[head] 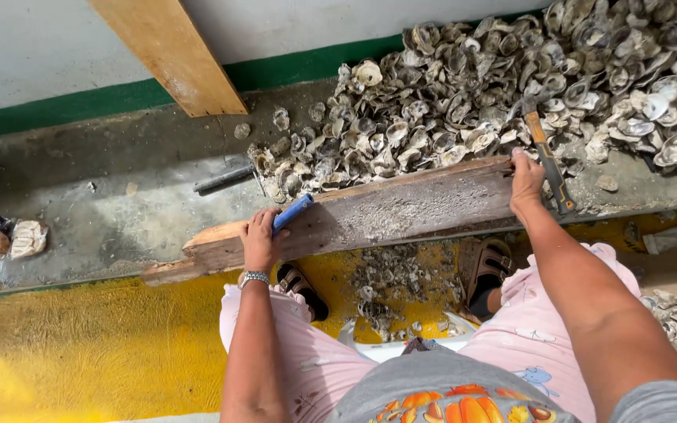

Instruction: The person is cleaning empty oyster shells using a hammer and a scraper.

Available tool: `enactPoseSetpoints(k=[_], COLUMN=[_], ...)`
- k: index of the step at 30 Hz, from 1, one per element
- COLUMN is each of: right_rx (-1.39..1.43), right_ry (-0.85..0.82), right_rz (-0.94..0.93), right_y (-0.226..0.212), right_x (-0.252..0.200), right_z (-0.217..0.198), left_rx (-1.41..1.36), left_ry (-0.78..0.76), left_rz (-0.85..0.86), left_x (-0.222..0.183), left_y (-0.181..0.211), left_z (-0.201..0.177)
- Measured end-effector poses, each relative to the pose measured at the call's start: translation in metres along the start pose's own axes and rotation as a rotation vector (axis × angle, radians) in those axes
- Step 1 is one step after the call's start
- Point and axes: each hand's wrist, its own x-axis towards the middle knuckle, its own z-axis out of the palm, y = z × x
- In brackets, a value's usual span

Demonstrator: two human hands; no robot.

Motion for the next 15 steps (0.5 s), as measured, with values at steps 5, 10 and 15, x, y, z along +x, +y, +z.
enactPoseSetpoints(k=[5,10,15], right_rx=[0.044,-0.059,-0.085], right_ry=[-0.063,-0.03,-0.045], right_rz=[-0.12,-0.244,-0.179], right_y=[0.009,0.019,0.024], right_x=[0.013,0.004,0.004], right_z=[-0.001,-0.006,-0.005], left_rx=[-0.017,-0.046,0.116], left_ry=[-0.006,-0.091,-0.235], left_rz=[0.012,0.026,-0.06], left_x=[0.012,0.012,0.013], left_y=[-0.005,-0.027,-0.019], left_z=[-0.001,0.009,0.004])
